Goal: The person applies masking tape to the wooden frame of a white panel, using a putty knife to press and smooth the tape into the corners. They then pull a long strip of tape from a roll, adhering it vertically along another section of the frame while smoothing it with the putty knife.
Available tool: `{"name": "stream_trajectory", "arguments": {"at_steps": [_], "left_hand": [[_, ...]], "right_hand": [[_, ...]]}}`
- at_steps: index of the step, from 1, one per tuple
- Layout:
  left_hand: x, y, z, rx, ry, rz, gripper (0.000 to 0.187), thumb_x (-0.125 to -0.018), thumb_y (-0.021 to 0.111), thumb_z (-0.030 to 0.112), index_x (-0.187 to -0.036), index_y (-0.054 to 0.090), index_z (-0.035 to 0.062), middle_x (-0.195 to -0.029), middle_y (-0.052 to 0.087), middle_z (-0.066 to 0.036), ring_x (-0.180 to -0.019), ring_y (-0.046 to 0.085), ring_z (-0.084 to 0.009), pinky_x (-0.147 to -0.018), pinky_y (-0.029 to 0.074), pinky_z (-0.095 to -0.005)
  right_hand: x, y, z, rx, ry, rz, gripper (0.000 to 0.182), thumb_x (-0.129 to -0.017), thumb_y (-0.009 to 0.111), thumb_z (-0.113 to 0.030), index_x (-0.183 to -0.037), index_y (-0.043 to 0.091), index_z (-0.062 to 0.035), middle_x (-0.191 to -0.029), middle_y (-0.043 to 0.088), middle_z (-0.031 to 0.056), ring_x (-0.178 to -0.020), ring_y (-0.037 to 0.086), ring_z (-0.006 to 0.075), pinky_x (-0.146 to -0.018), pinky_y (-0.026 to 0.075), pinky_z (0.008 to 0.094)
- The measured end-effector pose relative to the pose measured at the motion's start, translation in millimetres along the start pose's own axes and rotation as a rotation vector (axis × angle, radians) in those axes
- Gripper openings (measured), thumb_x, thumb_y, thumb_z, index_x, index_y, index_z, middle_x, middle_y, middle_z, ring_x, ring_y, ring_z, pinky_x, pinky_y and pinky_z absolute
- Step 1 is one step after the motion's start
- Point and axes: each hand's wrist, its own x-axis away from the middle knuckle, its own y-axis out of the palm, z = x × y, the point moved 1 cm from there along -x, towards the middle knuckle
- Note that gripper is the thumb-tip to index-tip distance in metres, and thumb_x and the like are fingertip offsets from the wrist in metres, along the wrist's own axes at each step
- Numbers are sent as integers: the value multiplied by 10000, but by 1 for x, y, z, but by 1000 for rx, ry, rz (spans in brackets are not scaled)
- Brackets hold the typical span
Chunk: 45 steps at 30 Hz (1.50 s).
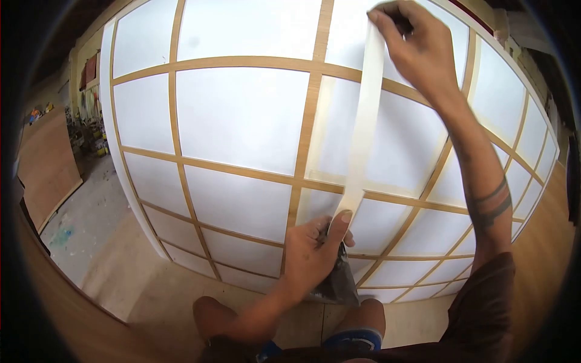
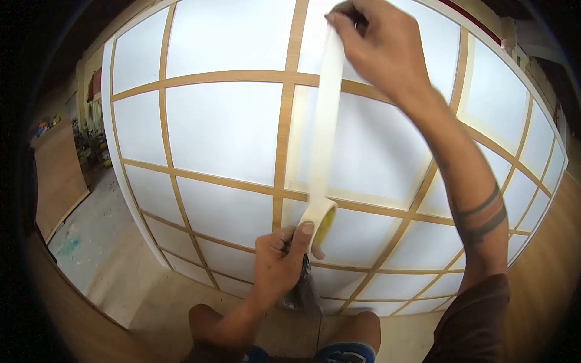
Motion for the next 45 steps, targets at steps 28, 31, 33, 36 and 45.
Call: {"name": "stream_trajectory", "arguments": {"at_steps": [28,31,33,36,45], "left_hand": [[-27,-27,21,172,-7,-41,350,-1060,627,318,-977,725,-8,-868,732,-28,-778,530,-40,-753,437,-238],[-25,-26,25,179,-13,-44,347,-1065,618,316,-989,724,-5,-876,733,-33,-803,548,-48,-775,447,-244],[-25,-25,26,182,-6,-39,344,-1068,613,313,-995,723,-4,-877,734,-35,-814,557,-52,-782,450,-245],[-26,-24,25,203,75,-40,353,-1070,609,321,-995,722,-5,-876,734,-35,-815,564,-56,-785,449,-240],[13,-48,42,262,86,93,338,-1057,628,284,-977,687,-39,-824,724,-78,-665,582,-78,-646,469,-245]], "right_hand": [[-100,69,74,117,-20,-73,271,-856,575,-7,-1047,760,45,-954,703,314,-893,708,430,-859,555,466],[-98,70,71,125,-50,-25,283,-839,576,-7,-1040,772,27,-954,712,300,-875,709,415,-830,558,461],[-95,68,71,161,-107,110,260,-853,588,-26,-1032,773,10,-926,724,267,-826,707,382,-789,561,447],[-98,66,72,110,21,76,221,-876,608,-54,-1023,763,1,-898,732,226,-780,702,327,-746,559,421],[-109,57,63,58,153,-118,187,-918,658,-124,-1023,751,0,-871,740,204,-748,707,286,-720,558,393]]}}
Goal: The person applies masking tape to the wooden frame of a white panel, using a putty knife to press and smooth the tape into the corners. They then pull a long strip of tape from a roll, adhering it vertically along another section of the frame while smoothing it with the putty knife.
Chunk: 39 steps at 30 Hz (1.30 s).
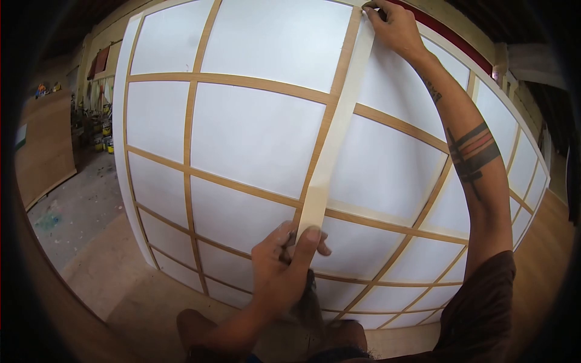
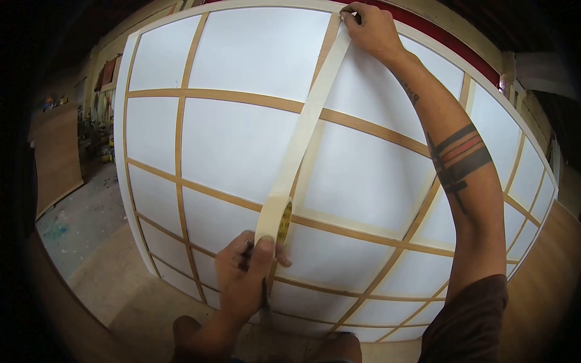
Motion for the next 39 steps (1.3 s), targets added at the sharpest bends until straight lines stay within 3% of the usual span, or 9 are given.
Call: {"name": "stream_trajectory", "arguments": {"at_steps": [3,5,12,14,15,17,24,31,39], "left_hand": [[18,-10,2,-21,-5,6,236,-1050,634,171,-1053,674,-62,-858,724,-84,-747,646,-72,-649,487,-216],[27,-13,2,-86,136,67,367,-1048,619,304,-991,662,-56,-723,693,-85,-552,506,-40,-538,427,-224],[55,-24,23,-21,17,81,393,-1035,621,337,-1028,662,-54,-716,689,-94,-502,489,-68,-473,412,-262],[61,-30,30,-89,-131,25,159,-1014,643,90,-1006,686,-64,-879,739,-144,-782,720,-165,-703,588,-305],[63,-33,22,-89,-130,25,159,-1014,643,90,-1006,686,-64,-879,739,-144,-782,720,-165,-703,588,-305],[69,-36,5,-114,69,-72,259,-1047,649,274,-1055,672,17,-911,702,-105,-792,661,-178,-742,575,-363],[80,-30,-3,136,74,-38,181,-1006,657,111,-1001,696,-66,-909,751,-152,-791,729,-159,-711,591,-307],[81,-30,2,158,157,-109,118,-1041,621,68,-1062,648,-45,-907,687,-115,-811,670,-187,-738,580,-345],[81,-34,2,101,153,-126,134,-1044,612,68,-1071,647,-59,-915,683,-129,-813,671,-188,-738,577,-346]], "right_hand": [[-3,-3,-1,19,-55,87,186,-928,666,-130,-1028,748,4,-840,736,208,-728,709,287,-705,556,392],[-6,-3,2,36,-124,85,173,-923,666,-115,-1018,746,6,-841,727,205,-738,706,296,-708,554,402],[-10,-3,5,227,-396,52,119,-878,694,-90,-936,736,5,-887,666,193,-862,665,363,-780,537,469],[-15,-1,8,270,-405,57,127,-881,698,-108,-935,739,-1,-895,668,193,-873,664,368,-788,536,471],[-16,-1,10,314,-413,64,135,-885,703,-126,-934,743,-7,-903,670,193,-884,663,373,-796,535,472],[-17,-4,11,317,-430,47,137,-889,698,-132,-928,744,-9,-910,671,190,-888,662,374,-803,535,473],[-18,-5,7,463,-531,8,136,-890,679,-125,-897,740,-4,-929,677,188,-927,658,369,-836,533,465],[-20,0,5,303,-393,122,111,-847,690,-77,-870,728,25,-903,685,187,-870,672,360,-792,544,447],[-29,-3,12,10,-57,16,185,-833,752,-108,-947,768,37,-946,765,172,-861,727,240,-769,566,361]]}}
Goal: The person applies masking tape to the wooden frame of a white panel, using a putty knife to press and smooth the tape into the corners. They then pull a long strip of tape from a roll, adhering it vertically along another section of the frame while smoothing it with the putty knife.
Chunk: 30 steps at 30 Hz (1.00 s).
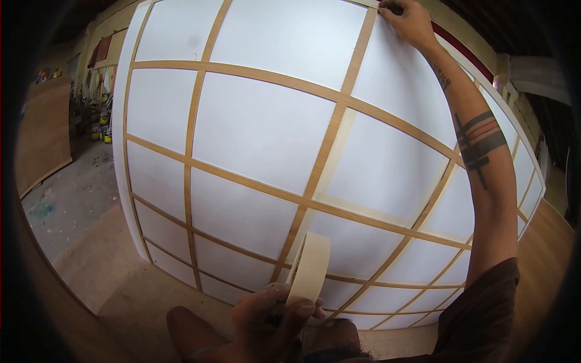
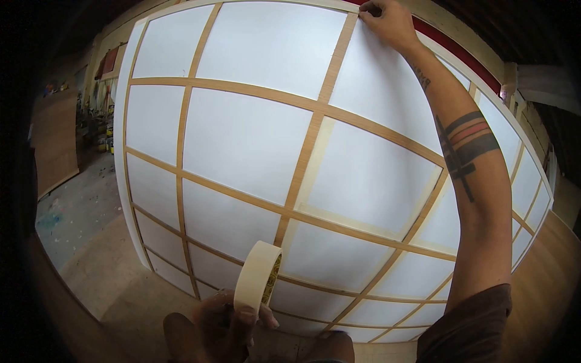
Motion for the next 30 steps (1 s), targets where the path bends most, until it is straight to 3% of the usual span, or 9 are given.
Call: {"name": "stream_trajectory", "arguments": {"at_steps": [4,6,13,18,22,25,28,30], "left_hand": [[0,0,0,5,-26,-8,139,-1047,608,72,-1054,651,-61,-913,682,-127,-815,670,-185,-737,575,-341],[1,1,0,11,-39,-3,139,-1047,608,72,-1048,653,-60,-913,682,-127,-816,670,-184,-736,574,-340],[2,5,-2,69,-66,41,129,-1040,628,81,-1022,659,-43,-891,689,-115,-794,666,-172,-724,566,-328],[2,6,-3,75,-65,57,136,-1035,646,100,-1018,664,-33,-864,695,-105,-777,664,-166,-714,560,-322],[3,7,-2,63,-50,65,146,-1039,642,107,-1016,665,-35,-867,699,-103,-769,661,-160,-701,552,-309],[1,6,3,27,-57,53,155,-1041,643,123,-1014,670,-27,-866,702,-102,-765,656,-155,-695,545,-298],[-2,-1,6,-86,-82,-15,174,-1041,651,163,-1019,683,-7,-884,705,-108,-764,647,-152,-693,546,-303],[-4,-1,9,-158,-89,-51,189,-1041,657,191,-1024,692,7,-901,706,-114,-763,642,-150,-693,550,-312]], "right_hand": [[-7,-12,-11,20,100,-89,186,-839,764,-107,-973,780,22,-945,777,150,-849,721,218,-768,564,353],[-6,-19,-30,103,319,-142,176,-839,772,-105,-963,784,20,-888,770,141,-817,706,205,-759,561,347],[-14,-28,-34,44,345,-232,175,-848,791,-121,-956,782,16,-941,767,141,-853,709,209,-777,566,338],[-25,-25,-24,-18,416,-236,180,-811,827,-101,-962,790,-10,-1066,762,138,-1021,704,254,-944,552,373],[-34,-19,-20,-13,471,-243,206,-806,812,-63,-1003,785,-10,-1069,761,142,-1055,697,260,-977,541,385],[-36,-19,-14,-27,470,-256,197,-846,737,-29,-1038,781,-16,-1047,761,143,-1007,696,264,-933,545,392],[-33,-25,-13,-190,607,-254,192,-887,652,-17,-1032,777,-9,-1006,756,138,-970,684,257,-876,538,382],[-21,-27,-25,-76,449,-43,201,-938,603,-38,-1051,760,18,-976,742,140,-873,665,224,-766,524,352]]}}
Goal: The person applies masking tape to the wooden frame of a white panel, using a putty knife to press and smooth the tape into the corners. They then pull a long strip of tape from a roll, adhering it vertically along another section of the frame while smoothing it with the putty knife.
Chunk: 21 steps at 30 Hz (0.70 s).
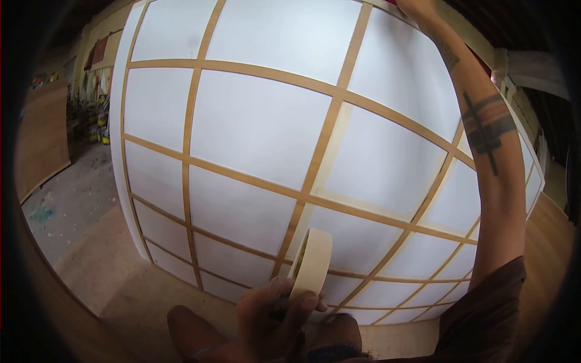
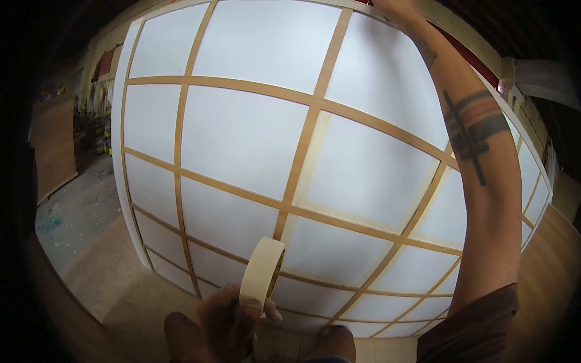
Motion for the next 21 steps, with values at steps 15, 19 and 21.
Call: {"name": "stream_trajectory", "arguments": {"at_steps": [15,19,21], "left_hand": [[-34,-16,-53,-250,412,-88,252,-771,684,-109,-993,732,1,-1073,750,-152,-873,759,-316,-757,618,-370],[-48,-20,-51,-315,544,-149,243,-762,682,-74,-969,755,31,-1116,758,-96,-889,761,-291,-759,619,-368],[-51,-22,-51,-326,578,-211,240,-752,701,-46,-963,764,52,-1123,761,-75,-893,762,-283,-760,619,-362]], "right_hand": [[326,15,-19,-659,525,-1455,1002,-967,158,-804,-1514,464,-22,-1303,624,235,-1204,618,270,-1027,540,402],[325,12,-16,-836,688,-1430,1066,-895,144,-875,-1543,448,-85,-1383,589,253,-1317,582,310,-1047,547,400],[333,10,-13,-711,674,-1516,1038,-919,165,-853,-1539,430,-63,-1382,590,247,-1276,609,284,-956,600,352]]}}
